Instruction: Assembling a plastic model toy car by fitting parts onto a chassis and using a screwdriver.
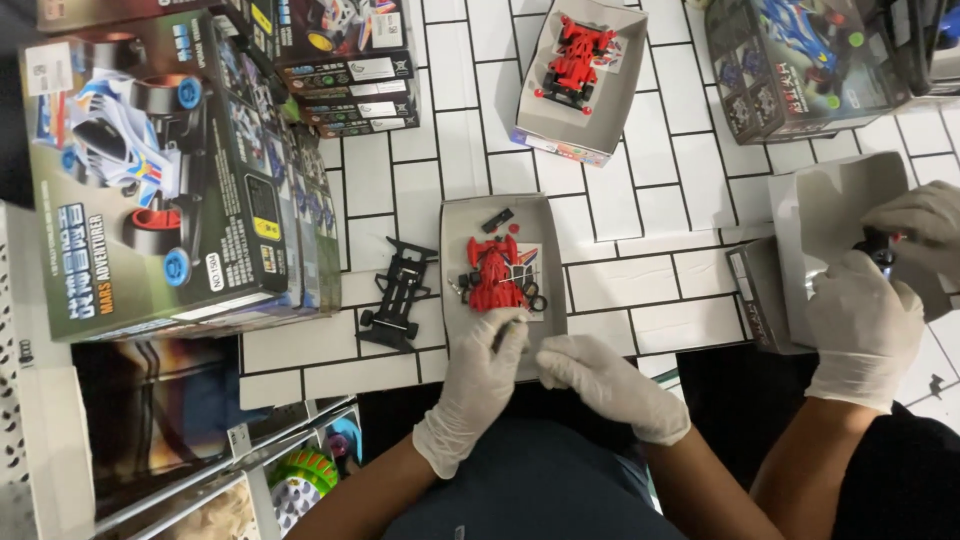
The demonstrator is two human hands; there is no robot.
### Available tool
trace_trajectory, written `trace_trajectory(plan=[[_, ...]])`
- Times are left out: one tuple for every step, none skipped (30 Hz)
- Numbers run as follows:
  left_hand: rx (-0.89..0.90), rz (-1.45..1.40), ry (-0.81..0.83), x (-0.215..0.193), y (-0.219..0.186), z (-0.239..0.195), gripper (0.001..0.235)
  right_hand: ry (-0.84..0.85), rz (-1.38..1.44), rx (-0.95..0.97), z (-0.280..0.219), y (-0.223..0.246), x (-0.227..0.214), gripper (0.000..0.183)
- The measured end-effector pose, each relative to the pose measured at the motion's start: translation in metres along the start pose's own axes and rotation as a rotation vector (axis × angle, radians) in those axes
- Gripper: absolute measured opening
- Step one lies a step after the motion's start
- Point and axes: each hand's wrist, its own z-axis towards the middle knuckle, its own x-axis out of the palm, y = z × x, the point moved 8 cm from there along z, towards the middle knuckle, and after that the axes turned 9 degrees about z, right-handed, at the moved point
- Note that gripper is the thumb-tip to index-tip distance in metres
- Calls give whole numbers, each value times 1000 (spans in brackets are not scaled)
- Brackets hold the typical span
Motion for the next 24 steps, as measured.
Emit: trace_trajectory(plan=[[-1, 0, -3, 0, 0, -1, 16, 3, 0, 0, 3, -4, 4, 42], [11, 5, 2, 0, -1, -3, 15, -73, -24, -73, 5, -3, 1, 44], [24, 9, 7, 0, -2, -3, 15, -150, -50, -146, 7, -1, -1, 51], [25, 9, 4, 0, -2, -3, 15, -147, -51, -148, 9, 1, 3, 51], [25, 12, 4, 1, 0, -5, 15, -389, 92, -95, 4, -4, -11, 49], [25, 15, 4, 1, 1, -7, 16, -630, 235, -39, -5, -12, -21, 51], [22, 14, 1, 1, 3, -9, 16, -627, 234, -37, -6, -8, -18, 51], [76, 70, 6, 2, 1, -11, 21, -635, 200, -86, -7, 0, -15, 49], [133, 127, 9, 3, -3, -12, 27, -643, 166, -137, -7, 10, -13, 48], [132, 128, 4, 2, -3, -12, 27, -638, 166, -139, -7, 8, -15, 48], [146, 109, 21, 2, -4, -13, 27, -602, 122, -122, -6, 5, -14, 46], [160, 91, 37, 3, -5, -14, 27, -565, 78, -106, -6, 2, -13, 44], [160, 90, 35, 1, -6, -13, 27, -564, 77, -107, -5, 0, -19, 44], [165, 104, 28, -2, -7, -12, 25, -458, -23, -112, 1, 0, -17, 42], [167, 118, 21, -4, -7, -12, 23, -350, -121, -114, 4, -1, -14, 40], [163, 116, 18, -9, -10, -12, 23, -346, -122, -112, 2, 8, -16, 40], [74, 34, -45, -21, -7, -10, 21, -203, -147, 80, 4, 2, -9, 30], [-14, -49, -109, -31, -4, -9, 19, -60, -171, 272, 2, -4, -2, 21], [-17, -49, -112, -36, 1, -6, 19, -56, -171, 273, 2, 2, -2, 21], [-30, -50, -171, -45, 6, -4, 18, 28, -135, 361, -1, 0, 4, 18], [-42, -51, -228, -53, 11, -1, 17, 110, -98, 449, -5, -1, 9, 15], [-44, -52, -230, -55, 13, 1, 17, 113, -99, 450, 2, -7, 9, 15], [-46, -79, -244, -59, 17, 2, 18, -142, 133, 319, 13, -4, -8, 22], [-47, -105, -258, -62, 20, 4, 20, -395, 362, 182, 17, -4, -26, 30]])
